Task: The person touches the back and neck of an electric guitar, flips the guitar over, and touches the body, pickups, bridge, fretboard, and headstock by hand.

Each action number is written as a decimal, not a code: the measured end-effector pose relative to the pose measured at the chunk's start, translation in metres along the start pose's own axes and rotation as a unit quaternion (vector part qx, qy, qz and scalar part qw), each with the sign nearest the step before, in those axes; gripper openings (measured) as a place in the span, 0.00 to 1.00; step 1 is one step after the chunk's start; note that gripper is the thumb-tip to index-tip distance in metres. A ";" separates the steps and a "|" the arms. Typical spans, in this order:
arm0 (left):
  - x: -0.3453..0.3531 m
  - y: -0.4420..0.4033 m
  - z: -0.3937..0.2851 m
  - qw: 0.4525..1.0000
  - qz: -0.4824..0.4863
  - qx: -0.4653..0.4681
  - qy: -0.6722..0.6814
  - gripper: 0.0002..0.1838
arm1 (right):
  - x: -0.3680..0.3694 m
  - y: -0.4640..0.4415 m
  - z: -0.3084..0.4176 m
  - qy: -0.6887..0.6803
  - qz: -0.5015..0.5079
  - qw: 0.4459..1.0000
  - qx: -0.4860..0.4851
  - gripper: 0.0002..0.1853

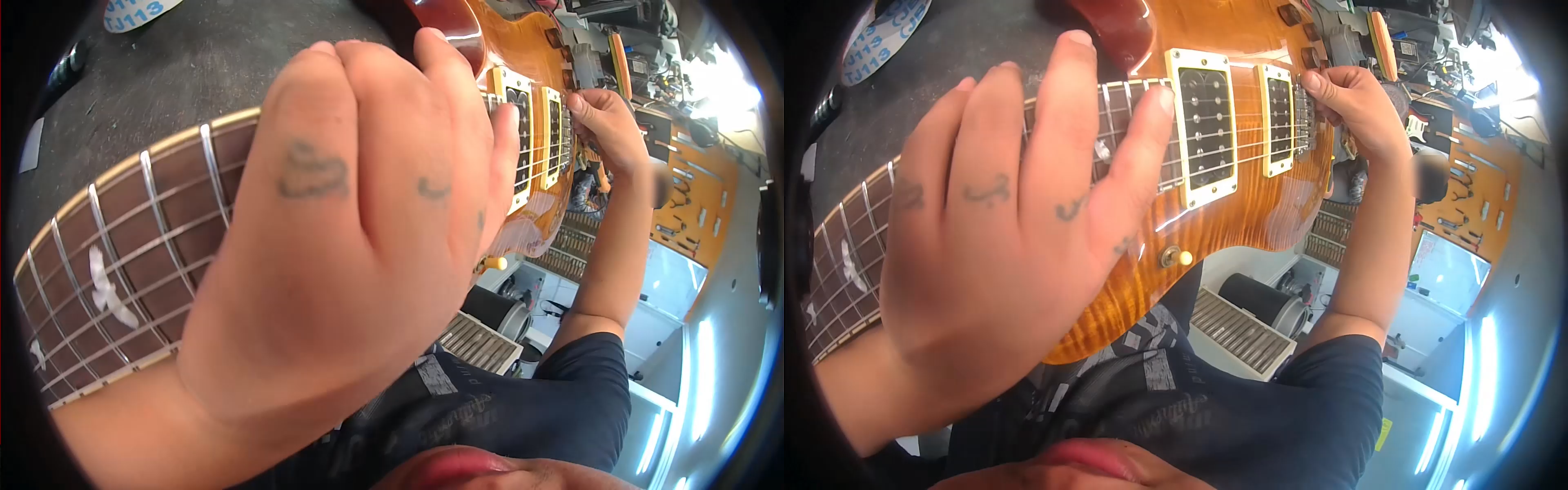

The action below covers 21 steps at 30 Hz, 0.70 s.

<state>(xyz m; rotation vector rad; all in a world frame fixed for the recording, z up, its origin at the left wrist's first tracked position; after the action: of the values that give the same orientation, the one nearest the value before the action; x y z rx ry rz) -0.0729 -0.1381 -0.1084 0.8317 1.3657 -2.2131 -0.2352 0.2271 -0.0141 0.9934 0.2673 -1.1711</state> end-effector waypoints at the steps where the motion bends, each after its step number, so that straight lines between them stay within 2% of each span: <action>1: 0.001 0.001 0.000 1.000 0.004 -0.004 0.003 0.24 | 0.001 -0.002 0.003 0.005 0.016 1.000 0.002 0.30; 5: 0.001 -0.002 -0.002 1.000 0.009 -0.012 0.007 0.22 | -0.009 -0.008 0.007 0.069 -0.013 0.997 0.032 0.34; 8: 0.000 -0.004 -0.002 1.000 0.010 -0.018 0.011 0.21 | -0.008 -0.012 0.018 0.097 0.001 0.994 0.054 0.37; 21: -0.003 -0.006 -0.003 1.000 0.012 -0.018 0.001 0.15 | 0.001 -0.011 0.025 0.128 -0.010 0.992 0.015 0.39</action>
<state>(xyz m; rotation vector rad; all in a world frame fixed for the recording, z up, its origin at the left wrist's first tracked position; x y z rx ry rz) -0.0736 -0.1327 -0.1031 0.8331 1.3844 -2.1638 -0.2516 0.2064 -0.0062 1.1706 0.4644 -1.0673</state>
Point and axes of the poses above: each hand's wrist, its own y-axis away from the middle knuckle, its own x-axis out of the palm, z = x × y, the point moved 2 cm from there along -y, towards the middle knuckle, and after that the axes turned 11 degrees about -y, right-handed, at the moved point
